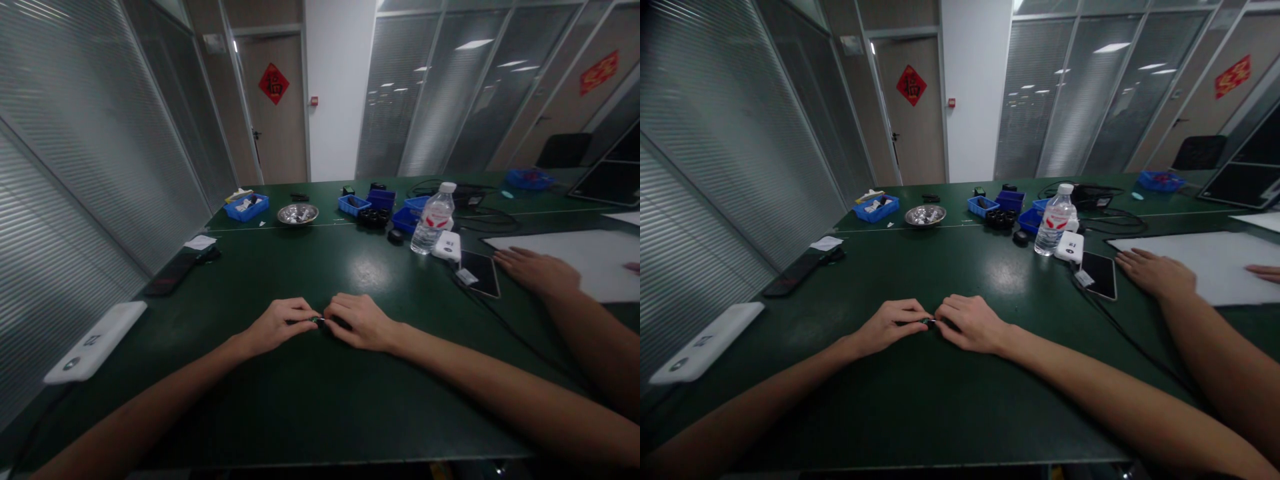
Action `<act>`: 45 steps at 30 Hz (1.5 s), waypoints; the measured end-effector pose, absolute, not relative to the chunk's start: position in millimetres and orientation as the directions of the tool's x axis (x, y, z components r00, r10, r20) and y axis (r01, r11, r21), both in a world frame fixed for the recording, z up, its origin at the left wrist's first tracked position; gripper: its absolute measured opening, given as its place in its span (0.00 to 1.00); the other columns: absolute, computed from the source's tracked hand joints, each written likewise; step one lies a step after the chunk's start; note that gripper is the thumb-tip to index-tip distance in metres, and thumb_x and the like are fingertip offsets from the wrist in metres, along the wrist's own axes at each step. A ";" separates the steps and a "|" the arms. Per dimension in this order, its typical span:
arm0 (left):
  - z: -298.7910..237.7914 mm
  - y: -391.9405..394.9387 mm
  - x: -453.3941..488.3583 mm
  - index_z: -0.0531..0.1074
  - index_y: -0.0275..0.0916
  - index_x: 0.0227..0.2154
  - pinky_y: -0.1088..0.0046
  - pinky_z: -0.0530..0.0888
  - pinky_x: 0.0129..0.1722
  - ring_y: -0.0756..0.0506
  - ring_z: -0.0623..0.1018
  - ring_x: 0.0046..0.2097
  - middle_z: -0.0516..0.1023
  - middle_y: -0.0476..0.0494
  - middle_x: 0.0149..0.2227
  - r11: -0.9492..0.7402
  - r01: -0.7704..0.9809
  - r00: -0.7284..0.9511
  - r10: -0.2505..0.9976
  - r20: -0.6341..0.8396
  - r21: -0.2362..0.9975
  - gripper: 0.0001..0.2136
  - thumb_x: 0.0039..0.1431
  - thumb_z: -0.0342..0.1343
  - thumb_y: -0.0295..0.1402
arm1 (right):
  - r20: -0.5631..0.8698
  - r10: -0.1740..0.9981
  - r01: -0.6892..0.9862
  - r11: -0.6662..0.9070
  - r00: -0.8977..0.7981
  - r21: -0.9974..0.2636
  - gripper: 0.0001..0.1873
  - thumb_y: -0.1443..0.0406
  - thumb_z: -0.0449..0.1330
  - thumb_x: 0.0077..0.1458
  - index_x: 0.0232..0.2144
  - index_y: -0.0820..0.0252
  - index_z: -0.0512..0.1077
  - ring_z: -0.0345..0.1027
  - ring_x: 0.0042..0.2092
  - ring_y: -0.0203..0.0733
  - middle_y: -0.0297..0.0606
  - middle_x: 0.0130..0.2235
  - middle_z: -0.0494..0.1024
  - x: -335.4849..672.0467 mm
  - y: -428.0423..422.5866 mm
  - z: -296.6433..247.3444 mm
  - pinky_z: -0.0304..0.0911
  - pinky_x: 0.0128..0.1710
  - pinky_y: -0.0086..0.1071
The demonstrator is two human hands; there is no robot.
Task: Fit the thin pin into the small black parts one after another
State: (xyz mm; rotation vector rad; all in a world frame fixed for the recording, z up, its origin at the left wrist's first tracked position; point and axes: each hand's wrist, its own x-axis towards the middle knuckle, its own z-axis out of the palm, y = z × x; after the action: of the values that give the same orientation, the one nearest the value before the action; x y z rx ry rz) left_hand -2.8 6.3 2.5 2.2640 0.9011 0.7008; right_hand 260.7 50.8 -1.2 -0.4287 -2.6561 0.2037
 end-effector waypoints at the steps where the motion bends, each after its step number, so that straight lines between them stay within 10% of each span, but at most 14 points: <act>1: 2.4 6.4 -2.7 0.79 0.42 0.52 0.71 0.73 0.46 0.47 0.77 0.45 0.77 0.43 0.46 -0.592 0.419 0.632 0.734 0.247 0.688 0.13 0.71 0.55 0.36 | 0.397 0.331 0.265 0.940 -0.856 -0.213 0.09 0.63 0.52 0.70 0.43 0.60 0.71 0.66 0.37 0.38 0.38 0.38 0.75 260.7 50.7 -1.0 0.58 0.34 0.31; 45: -0.3 7.9 -3.5 0.80 0.40 0.51 0.67 0.76 0.48 0.45 0.80 0.45 0.81 0.41 0.45 -0.538 0.342 0.567 0.772 0.288 0.770 0.13 0.66 0.62 0.35 | 0.420 0.307 0.268 0.952 -0.854 -0.151 0.10 0.64 0.51 0.71 0.44 0.61 0.70 0.67 0.38 0.39 0.40 0.38 0.75 260.1 48.4 -1.2 0.58 0.33 0.32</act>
State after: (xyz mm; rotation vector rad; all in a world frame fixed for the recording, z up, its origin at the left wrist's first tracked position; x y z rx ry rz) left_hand -3.5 7.9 -0.3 2.1291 0.8868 0.8259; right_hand 260.1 48.4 -1.2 -0.4121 -2.6533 0.1199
